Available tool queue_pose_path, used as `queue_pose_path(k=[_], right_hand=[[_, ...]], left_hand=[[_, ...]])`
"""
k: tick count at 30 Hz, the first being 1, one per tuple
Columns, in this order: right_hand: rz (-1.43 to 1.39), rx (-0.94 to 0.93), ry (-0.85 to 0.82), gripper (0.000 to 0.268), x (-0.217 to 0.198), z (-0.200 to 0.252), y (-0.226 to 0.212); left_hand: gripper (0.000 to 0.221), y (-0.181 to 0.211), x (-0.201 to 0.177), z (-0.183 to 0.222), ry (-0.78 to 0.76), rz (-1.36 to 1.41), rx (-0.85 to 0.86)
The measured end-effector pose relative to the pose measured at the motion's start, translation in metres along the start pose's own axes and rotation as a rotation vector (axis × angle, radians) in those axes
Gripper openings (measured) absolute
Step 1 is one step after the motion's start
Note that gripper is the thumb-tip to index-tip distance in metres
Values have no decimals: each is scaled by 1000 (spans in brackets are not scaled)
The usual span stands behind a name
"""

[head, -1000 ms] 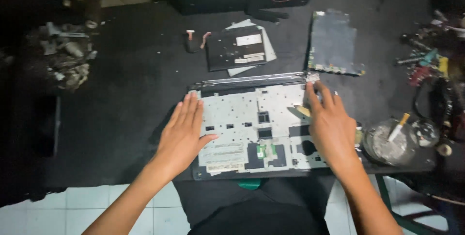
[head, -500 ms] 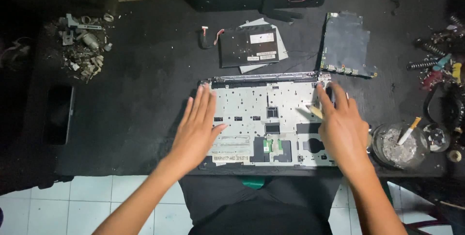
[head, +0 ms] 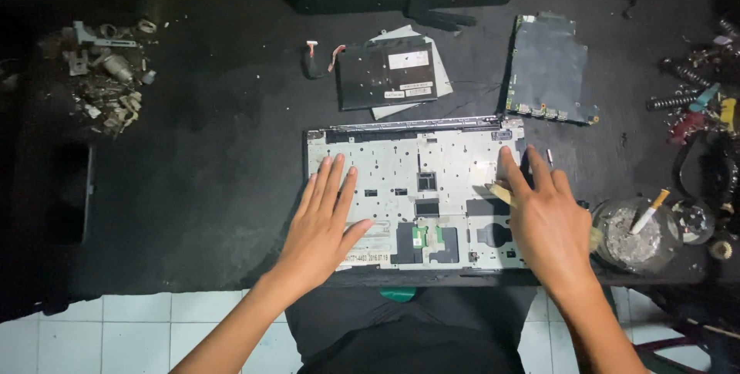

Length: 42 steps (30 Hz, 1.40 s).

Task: Disassembling a laptop by removing screws, prying off the top cover, and cleaning the internal components with a brush.

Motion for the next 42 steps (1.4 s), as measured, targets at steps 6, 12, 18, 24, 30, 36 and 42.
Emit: queue_pose_path(k=[6,12,18,24,30,36,42], right_hand=[[39,-53,129,78,28,-6,12],[49,-121,179,87,41,-9,18],[19,-109,190,96,44,-9,18],[-28,-80,171,76,40,-13,22],[-23,-91,119,78,34,-15,20],[0,-82,106,85,40,-15,20],[11,-86,120,84,42,-15,20]], left_hand=[[78,0,5,-1,77,-151,26],[82,-2,11,0,122,-279,20],[83,-1,14,0,114,-303,-14],[84,-3,13,-2,108,-292,2],[84,-4,11,-1,121,-268,18],[85,-4,13,0,122,-284,11],[84,-3,13,0,129,-291,7]])
Point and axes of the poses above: each hand's wrist, its own z-axis away from the middle knuckle, its own x-axis out of the palm, y = z × x, the point moved 3 cm from there along -z, towards the middle knuckle, and after that the axes turned 13 degrees about -y, right-handed, at the moved point
